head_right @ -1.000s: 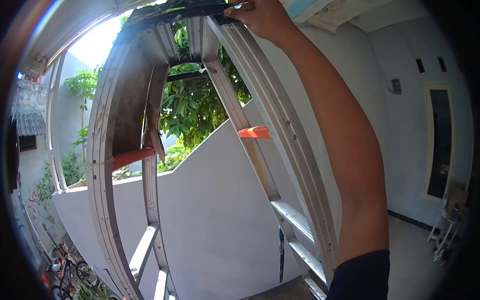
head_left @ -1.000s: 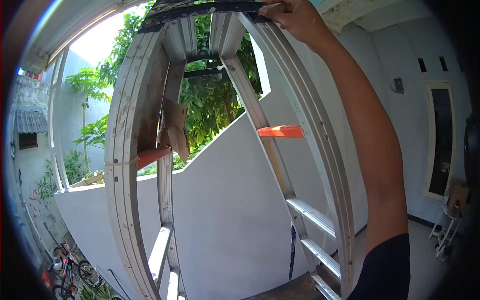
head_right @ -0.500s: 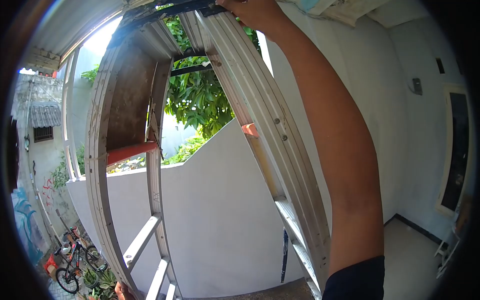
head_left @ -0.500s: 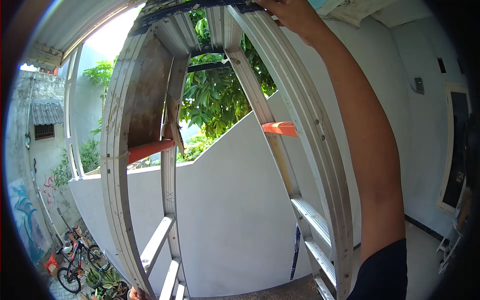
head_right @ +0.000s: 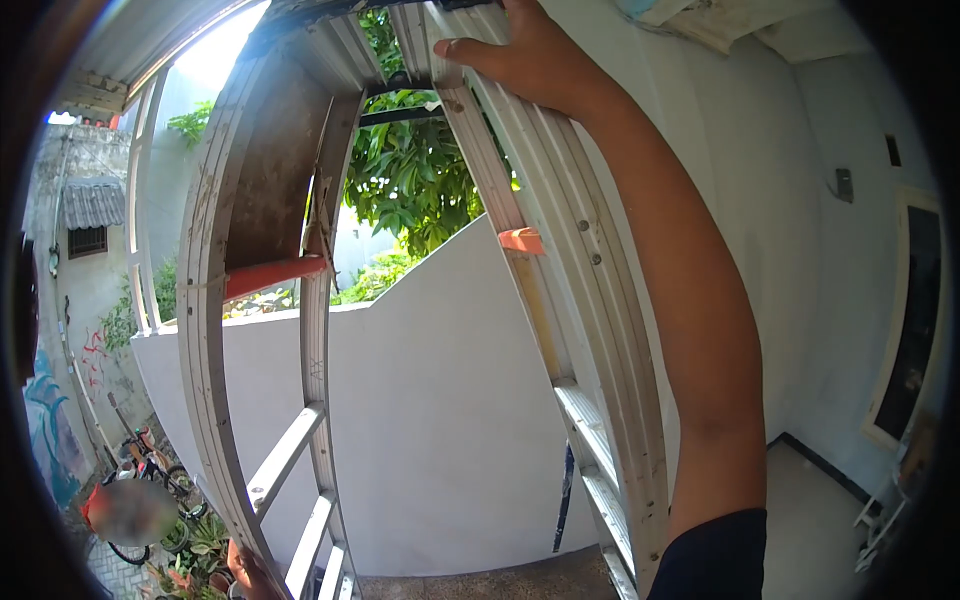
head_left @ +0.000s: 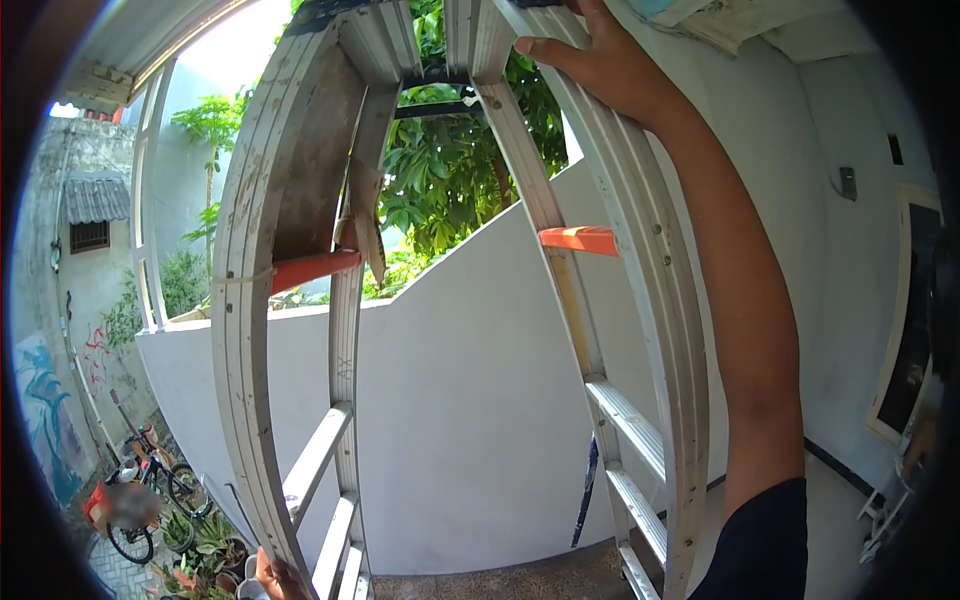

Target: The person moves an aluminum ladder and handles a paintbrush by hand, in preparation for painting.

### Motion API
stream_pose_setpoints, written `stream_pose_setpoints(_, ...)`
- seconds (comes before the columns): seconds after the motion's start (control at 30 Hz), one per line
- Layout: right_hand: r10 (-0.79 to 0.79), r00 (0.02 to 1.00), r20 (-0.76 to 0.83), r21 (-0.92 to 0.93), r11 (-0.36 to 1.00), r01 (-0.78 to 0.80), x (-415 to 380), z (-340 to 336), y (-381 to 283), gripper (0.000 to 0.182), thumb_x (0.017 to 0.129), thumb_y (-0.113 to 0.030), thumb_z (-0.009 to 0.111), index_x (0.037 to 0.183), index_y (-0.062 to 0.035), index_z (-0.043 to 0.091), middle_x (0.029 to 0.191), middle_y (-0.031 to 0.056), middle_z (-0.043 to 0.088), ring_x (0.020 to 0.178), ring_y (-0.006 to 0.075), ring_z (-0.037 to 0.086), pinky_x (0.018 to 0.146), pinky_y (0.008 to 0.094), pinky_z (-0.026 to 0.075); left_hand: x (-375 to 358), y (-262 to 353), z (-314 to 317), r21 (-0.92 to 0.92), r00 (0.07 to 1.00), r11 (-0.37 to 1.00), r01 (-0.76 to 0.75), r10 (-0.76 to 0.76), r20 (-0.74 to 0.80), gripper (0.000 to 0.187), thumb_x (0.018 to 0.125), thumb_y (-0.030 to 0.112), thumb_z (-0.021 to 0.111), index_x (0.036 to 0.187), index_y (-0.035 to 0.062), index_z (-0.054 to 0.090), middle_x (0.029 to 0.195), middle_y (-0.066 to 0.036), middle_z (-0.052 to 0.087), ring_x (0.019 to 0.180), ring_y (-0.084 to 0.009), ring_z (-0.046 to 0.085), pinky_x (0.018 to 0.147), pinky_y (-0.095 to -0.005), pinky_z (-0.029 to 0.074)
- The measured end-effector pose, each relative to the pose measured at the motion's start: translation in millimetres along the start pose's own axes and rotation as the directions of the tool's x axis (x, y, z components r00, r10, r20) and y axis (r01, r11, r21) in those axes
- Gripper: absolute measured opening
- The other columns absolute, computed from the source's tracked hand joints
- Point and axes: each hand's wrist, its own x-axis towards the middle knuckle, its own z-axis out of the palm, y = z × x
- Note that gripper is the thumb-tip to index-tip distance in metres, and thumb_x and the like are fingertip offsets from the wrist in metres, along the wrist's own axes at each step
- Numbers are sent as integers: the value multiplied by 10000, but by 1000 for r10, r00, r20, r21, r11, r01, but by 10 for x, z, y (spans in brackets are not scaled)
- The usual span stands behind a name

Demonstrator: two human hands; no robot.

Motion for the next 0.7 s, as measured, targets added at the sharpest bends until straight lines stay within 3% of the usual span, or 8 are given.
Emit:
stream_pose_setpoints(0.03,31,999,42,-62,998,-29,-71,-22,-66,847,871,-295,703,1504,-27,209,1412,217,419,1311,314,405,1072,396,331,29,-28,34,-451,996,890,61,-21,92,479,1002,412,443,1224,-12,451,973,-93,600,909,-141,569,774,-275,444)
stream_pose_setpoints(0.27,13,940,340,-172,984,49,-855,-78,-302,1034,871,-431,675,1494,89,33,1548,316,68,1454,422,99,1196,460,142,-846,376,118,279,990,960,-17,56,-131,756,891,372,639,1415,-26,269,1363,-261,326,1269,-426,325,1080,-515,246)
stream_pose_setpoints(0.33,152,953,263,-703,707,81,-1348,-227,212,601,921,-313,664,1423,-67,445,1339,167,529,1232,278,537,1040,368,446,-1150,179,140,473,998,881,16,13,-56,774,875,252,642,1472,-27,234,1407,-284,291,1290,-433,271,1095,-521,213)
stream_pose_setpoints(0.4,56,926,373,-476,868,139,-1663,-92,-836,1000,851,-427,659,1507,62,84,1541,295,151,1434,398,202,1166,459,210,-1338,98,165,409,997,911,56,-33,-63,807,829,151,696,1431,-87,213,1401,-285,299,1310,-428,286,1117,-505,208)
stream_pose_setpoints(0.5,261,910,322,-254,950,-183,-2921,-1030,-216,909,873,-216,686,1499,10,68,1460,287,334,1338,408,389,1118,483,374,-1456,-38,82,453,996,888,80,-93,7,843,830,185,697,1421,-104,170,1382,-310,280,1264,-449,283,1097,-515,197)
stream_pose_setpoints(0.57,458,619,638,-642,761,98,-3400,-1071,-68,686,952,-295,619,1509,-84,278,1529,182,299,1408,321,320,1141,424,318,-1518,-72,-54,427,983,897,117,-167,81,868,833,207,690,1428,-101,138,1383,-329,259,1267,-467,269,1093,-536,194)
stream_pose_setpoints(0.63,547,821,164,-700,651,-295,-3409,-540,-1016,677,945,-275,634,1482,-37,298,1425,212,442,1333,300,424,1124,441,312,-1529,-74,-161,373,958,916,146,-225,179,859,843,233,680,1412,-111,138,1367,-362,249,1263,-487,273,1090,-554,194)
stream_pose_setpoints(0.7,647,744,168,-524,698,-488,-3663,-528,-1307,690,960,-266,609,1501,-51,239,1482,192,367,1374,296,363,1128,432,301,-1522,-5,-191,256,941,946,199,-257,219,843,839,226,692,1403,-107,161,1307,-331,299,1240,-459,312,1036,-537,286)
